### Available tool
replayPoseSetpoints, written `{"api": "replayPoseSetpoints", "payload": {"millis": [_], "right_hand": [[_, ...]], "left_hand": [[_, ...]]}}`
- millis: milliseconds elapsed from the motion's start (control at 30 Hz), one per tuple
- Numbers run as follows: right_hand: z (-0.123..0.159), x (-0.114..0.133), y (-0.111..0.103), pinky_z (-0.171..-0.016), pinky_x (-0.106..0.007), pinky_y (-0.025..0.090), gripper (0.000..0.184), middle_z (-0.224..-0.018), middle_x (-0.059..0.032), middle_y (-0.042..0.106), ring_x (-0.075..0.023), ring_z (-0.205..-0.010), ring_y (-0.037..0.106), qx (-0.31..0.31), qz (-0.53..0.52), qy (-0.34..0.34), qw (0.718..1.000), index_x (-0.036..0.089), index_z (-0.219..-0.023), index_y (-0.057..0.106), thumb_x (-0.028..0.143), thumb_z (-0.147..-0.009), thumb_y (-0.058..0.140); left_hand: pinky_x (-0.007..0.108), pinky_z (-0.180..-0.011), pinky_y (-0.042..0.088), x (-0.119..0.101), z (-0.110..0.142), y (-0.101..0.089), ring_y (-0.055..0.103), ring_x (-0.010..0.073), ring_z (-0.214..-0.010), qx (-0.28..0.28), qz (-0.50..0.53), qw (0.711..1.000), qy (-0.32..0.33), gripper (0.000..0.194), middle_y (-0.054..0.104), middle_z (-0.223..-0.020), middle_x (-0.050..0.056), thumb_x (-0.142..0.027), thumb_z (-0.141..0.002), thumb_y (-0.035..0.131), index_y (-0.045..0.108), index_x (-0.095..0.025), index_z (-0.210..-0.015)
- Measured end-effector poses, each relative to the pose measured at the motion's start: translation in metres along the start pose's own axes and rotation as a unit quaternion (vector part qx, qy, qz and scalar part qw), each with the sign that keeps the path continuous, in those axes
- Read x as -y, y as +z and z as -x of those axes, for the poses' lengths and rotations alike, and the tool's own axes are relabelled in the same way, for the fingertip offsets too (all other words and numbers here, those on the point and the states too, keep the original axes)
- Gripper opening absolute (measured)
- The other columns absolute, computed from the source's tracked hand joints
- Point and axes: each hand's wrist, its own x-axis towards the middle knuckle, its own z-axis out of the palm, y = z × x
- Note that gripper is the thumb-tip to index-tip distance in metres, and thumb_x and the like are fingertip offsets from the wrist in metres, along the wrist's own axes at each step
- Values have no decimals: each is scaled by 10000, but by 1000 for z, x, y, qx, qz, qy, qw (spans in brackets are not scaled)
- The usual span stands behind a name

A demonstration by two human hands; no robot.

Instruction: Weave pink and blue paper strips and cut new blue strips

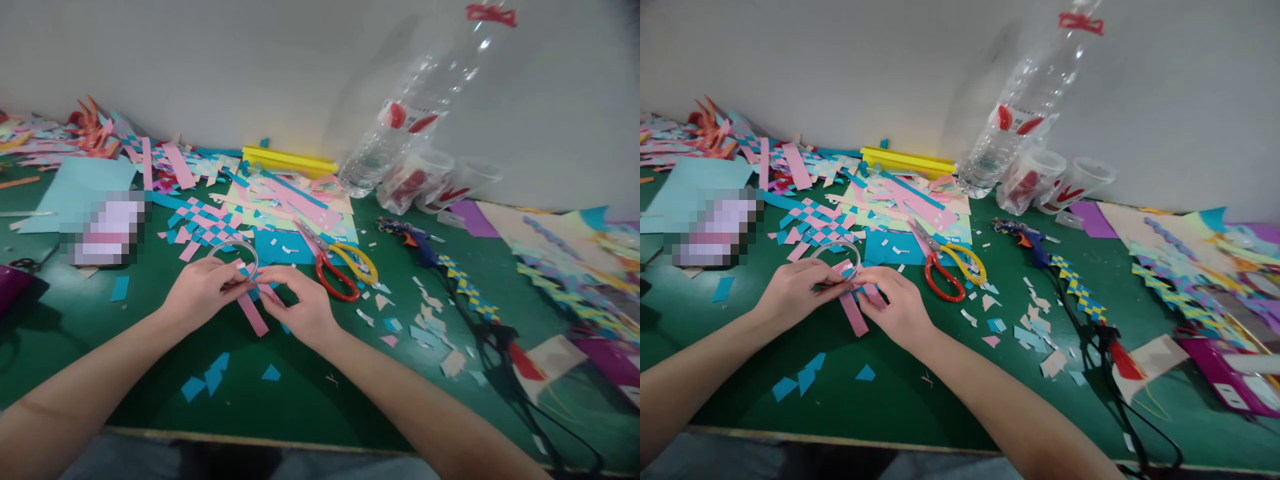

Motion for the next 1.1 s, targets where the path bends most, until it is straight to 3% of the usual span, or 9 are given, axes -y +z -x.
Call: {"api": "replayPoseSetpoints", "payload": {"millis": [100,233,433,567,667,800,1100], "right_hand": [[0,-1,0,-761,-294,547,115,-856,-16,689,-147,-825,661,9,-5,26,1000,220,-887,603,147,-810,648],[1,-3,0,-699,-295,524,101,-786,-6,657,-148,-769,625,13,24,3,1000,222,-833,584,127,-828,616],[-1,0,-1,-712,-326,485,94,-790,-28,687,-160,-771,630,-22,91,-59,994,205,-815,598,120,-854,592],[-1,4,-1,-713,-332,445,89,-753,4,692,-143,-733,622,-29,119,-71,990,217,-797,611,158,-863,605],[-1,5,-3,-697,-341,419,63,-744,8,658,-143,-719,581,-50,154,-97,982,230,-798,632,190,-843,649],[-1,6,-6,-693,-342,413,50,-777,-16,576,-155,-767,550,-67,186,-128,972,248,-817,663,222,-854,641],[-3,2,-17,-780,-341,424,170,-779,36,680,-132,-807,618,-35,288,-316,903,268,-818,611,102,-852,610]], "left_hand": [[252,-644,488,-3,0,0,588,112,-547,12,21,999,38,210,639,-607,-16,-299,-890,606,599,-165,-729],[302,-743,486,-6,-2,1,606,125,-622,41,42,996,69,134,668,-698,-7,-272,-910,579,597,-171,-823],[300,-712,461,-11,-7,-3,611,144,-696,62,26,996,60,59,668,-761,8,-184,-912,537,575,-168,-871],[302,-697,450,-13,-7,-4,584,131,-629,46,18,996,71,67,633,-688,-23,-143,-871,536,558,-186,-825],[300,-667,435,-16,-6,-5,545,119,-579,35,28,996,78,94,598,-640,-40,-131,-848,534,536,-198,-781],[275,-635,424,-21,-8,-7,499,105,-552,38,70,996,38,113,548,-595,-50,-134,-845,517,522,-196,-751],[248,-616,437,-21,-8,-8,519,115,-592,44,132,990,-6,77,598,-639,-20,-151,-834,562,575,-186,-765]]}}
